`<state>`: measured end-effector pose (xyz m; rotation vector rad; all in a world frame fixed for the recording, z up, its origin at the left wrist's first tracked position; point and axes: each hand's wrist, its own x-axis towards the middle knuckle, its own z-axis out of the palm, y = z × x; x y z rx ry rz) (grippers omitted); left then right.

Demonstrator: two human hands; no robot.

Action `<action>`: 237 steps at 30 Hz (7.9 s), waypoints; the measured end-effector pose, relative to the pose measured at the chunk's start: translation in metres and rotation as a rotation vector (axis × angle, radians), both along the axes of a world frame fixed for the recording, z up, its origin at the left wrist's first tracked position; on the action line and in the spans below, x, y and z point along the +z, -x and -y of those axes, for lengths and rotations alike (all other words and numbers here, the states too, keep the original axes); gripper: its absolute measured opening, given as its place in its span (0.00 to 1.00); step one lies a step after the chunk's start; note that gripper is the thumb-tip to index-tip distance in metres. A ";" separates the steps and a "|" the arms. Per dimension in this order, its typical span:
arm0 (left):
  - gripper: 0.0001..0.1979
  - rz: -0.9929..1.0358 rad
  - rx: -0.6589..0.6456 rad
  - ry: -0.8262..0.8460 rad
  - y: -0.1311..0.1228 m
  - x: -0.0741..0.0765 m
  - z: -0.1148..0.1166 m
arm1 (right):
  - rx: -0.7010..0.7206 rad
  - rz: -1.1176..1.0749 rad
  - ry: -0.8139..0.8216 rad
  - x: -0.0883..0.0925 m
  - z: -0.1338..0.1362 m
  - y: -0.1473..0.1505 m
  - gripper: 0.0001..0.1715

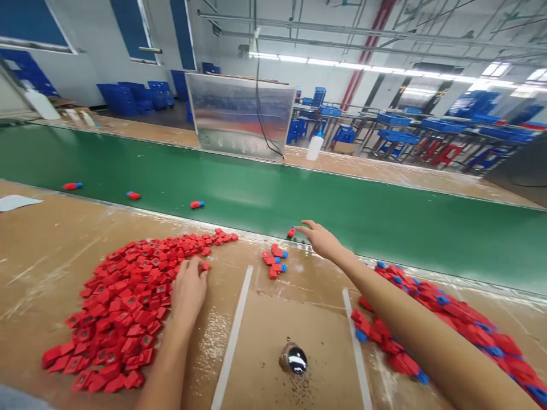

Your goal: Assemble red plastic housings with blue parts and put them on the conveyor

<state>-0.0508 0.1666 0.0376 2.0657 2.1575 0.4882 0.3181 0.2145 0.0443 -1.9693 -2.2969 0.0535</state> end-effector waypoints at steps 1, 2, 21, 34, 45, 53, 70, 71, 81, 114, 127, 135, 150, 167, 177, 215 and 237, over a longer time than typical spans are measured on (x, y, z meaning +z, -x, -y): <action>0.08 0.018 -0.002 -0.004 0.000 -0.001 0.003 | 0.037 0.002 0.020 -0.007 -0.014 0.009 0.29; 0.08 0.038 -0.005 -0.003 -0.001 -0.002 0.005 | 0.060 0.006 0.038 -0.013 -0.024 0.015 0.29; 0.20 0.941 -0.295 0.230 -0.036 0.002 0.082 | 0.094 0.137 -0.028 -0.016 0.170 0.034 0.10; 0.22 1.276 -0.379 0.567 -0.058 -0.023 0.154 | 0.158 -0.113 -0.062 -0.019 0.216 0.037 0.15; 0.11 1.293 -0.476 0.590 -0.068 -0.032 0.168 | -0.015 -0.486 0.023 -0.011 0.225 0.034 0.10; 0.13 1.285 -0.501 0.637 -0.069 -0.031 0.171 | 0.150 -0.502 -0.051 0.017 0.247 0.066 0.13; 0.09 1.339 -0.556 0.614 -0.069 -0.038 0.173 | 0.234 -0.397 -0.073 0.010 0.249 0.076 0.11; 0.09 1.337 -0.553 0.617 -0.069 -0.038 0.174 | 0.234 -0.401 -0.078 0.010 0.249 0.076 0.11; 0.10 1.359 -0.528 0.642 -0.068 -0.039 0.173 | 0.223 -0.432 -0.089 0.015 0.247 0.079 0.11; 0.07 1.130 -0.663 0.668 -0.059 -0.027 0.178 | 0.180 -0.489 -0.009 -0.003 0.284 0.132 0.11; 0.31 1.063 -0.664 0.826 -0.039 -0.010 0.142 | 0.024 -0.569 -0.172 0.013 0.278 0.081 0.08; 0.17 0.248 -0.020 -0.051 0.006 0.015 0.010 | -0.276 -0.166 -0.332 -0.018 0.282 -0.075 0.15; 0.07 0.076 0.118 -0.036 -0.008 0.004 -0.027 | 0.021 -0.163 -0.040 0.016 0.018 -0.007 0.15; 0.22 1.337 -0.153 0.421 -0.010 -0.008 0.082 | -0.028 -0.307 0.070 -0.006 0.004 0.032 0.15; 0.22 1.334 -0.208 0.434 -0.044 -0.008 0.115 | 0.014 -0.551 0.052 0.000 0.208 0.025 0.13; 0.14 1.563 -0.384 0.629 -0.062 -0.038 0.168 | 0.193 -0.358 -0.038 0.014 0.251 0.076 0.09; 0.14 1.572 -0.518 0.727 -0.060 -0.037 0.177 | 0.232 -0.602 0.020 0.032 0.260 0.112 0.10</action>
